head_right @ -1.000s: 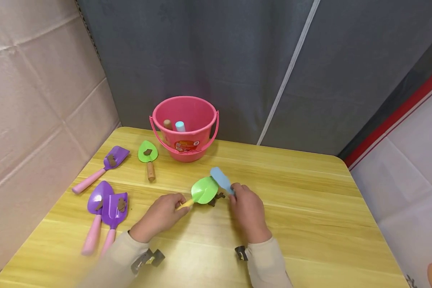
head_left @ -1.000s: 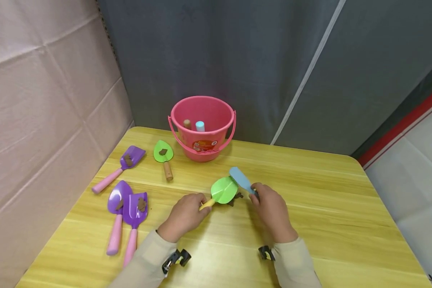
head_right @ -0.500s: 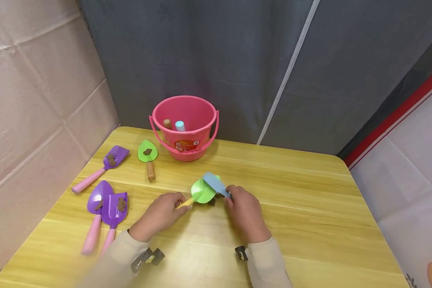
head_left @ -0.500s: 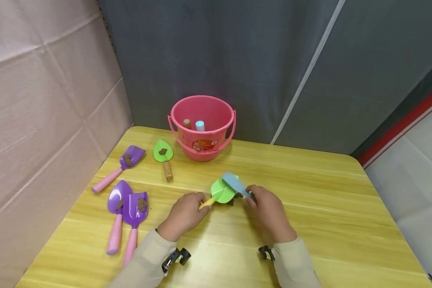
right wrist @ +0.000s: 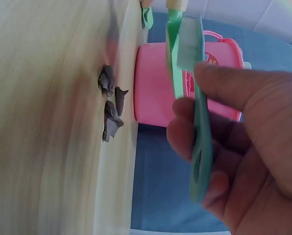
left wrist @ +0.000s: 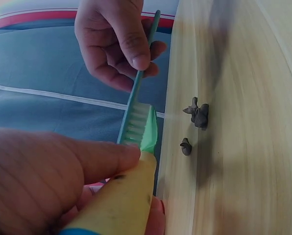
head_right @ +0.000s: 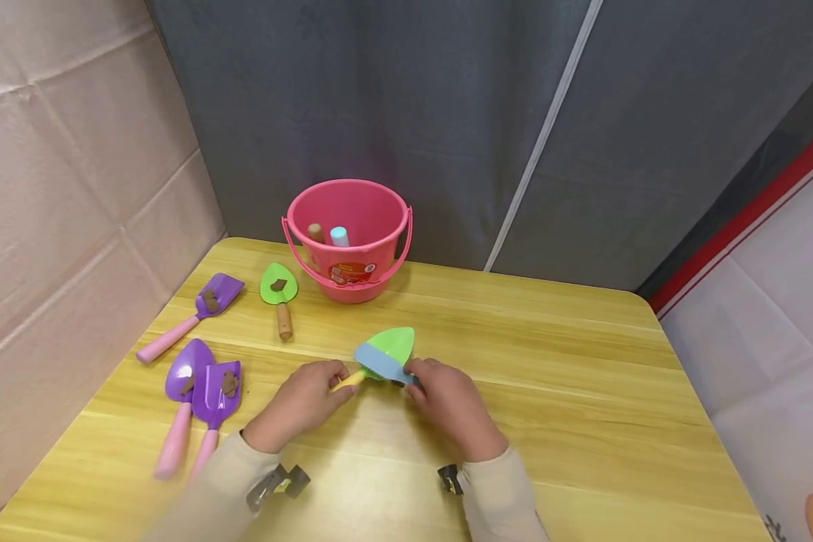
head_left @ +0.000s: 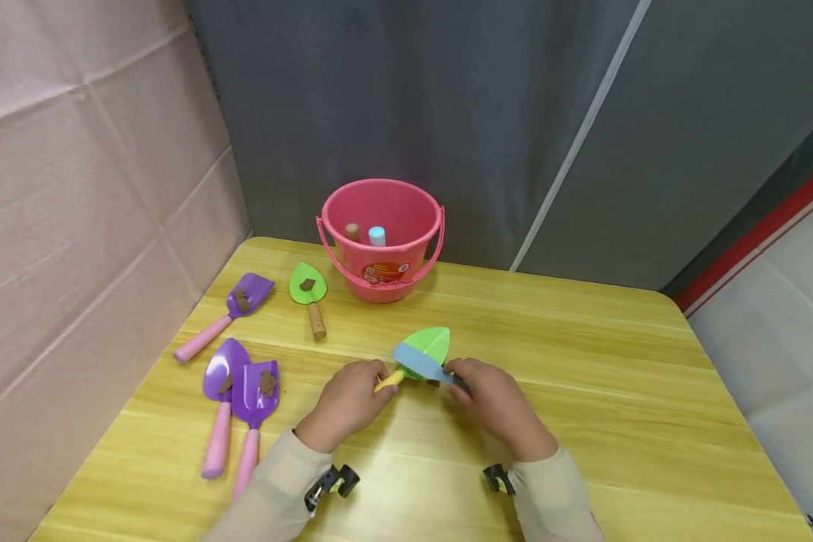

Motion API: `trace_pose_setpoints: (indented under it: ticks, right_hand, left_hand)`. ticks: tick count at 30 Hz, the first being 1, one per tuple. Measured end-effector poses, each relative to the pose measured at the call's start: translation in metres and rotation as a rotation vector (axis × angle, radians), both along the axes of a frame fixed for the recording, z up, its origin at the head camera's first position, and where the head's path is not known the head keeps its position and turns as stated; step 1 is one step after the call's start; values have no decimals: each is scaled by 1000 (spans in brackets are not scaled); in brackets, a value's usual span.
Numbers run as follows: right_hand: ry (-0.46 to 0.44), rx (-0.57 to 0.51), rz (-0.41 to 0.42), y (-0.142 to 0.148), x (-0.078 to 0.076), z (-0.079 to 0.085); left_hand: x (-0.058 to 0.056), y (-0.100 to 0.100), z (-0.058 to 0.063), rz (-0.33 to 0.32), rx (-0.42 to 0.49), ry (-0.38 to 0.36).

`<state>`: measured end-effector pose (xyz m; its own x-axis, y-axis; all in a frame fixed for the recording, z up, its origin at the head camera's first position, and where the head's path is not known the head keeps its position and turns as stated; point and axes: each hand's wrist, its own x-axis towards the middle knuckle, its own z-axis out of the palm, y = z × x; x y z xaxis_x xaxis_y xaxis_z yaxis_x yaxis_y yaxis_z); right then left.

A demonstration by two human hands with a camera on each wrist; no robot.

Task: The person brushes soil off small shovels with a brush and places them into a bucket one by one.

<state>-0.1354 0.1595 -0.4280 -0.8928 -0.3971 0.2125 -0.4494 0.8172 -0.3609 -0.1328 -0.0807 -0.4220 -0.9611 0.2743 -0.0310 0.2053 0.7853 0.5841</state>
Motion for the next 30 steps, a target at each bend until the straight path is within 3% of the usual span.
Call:
trace_pose_setpoints:
  ticks: [8, 18, 21, 25, 30]
  right_hand:
    - [35, -17, -199, 8, -1, 0]
    - [117, -54, -315, 20, -4, 0]
    - [134, -78, -358, 26, -5, 1]
    - [130, -88, -384, 31, -5, 0]
    - [118, -93, -380, 33, -6, -1]
  left_hand:
    - [1, 0, 2, 1, 4, 15]
    - [1, -4, 3, -2, 22, 28]
    - [-2, -7, 7, -2, 37, 77]
    - [-7, -9, 22, -1, 95, 176]
    - [-16, -13, 51, 3, 183, 253]
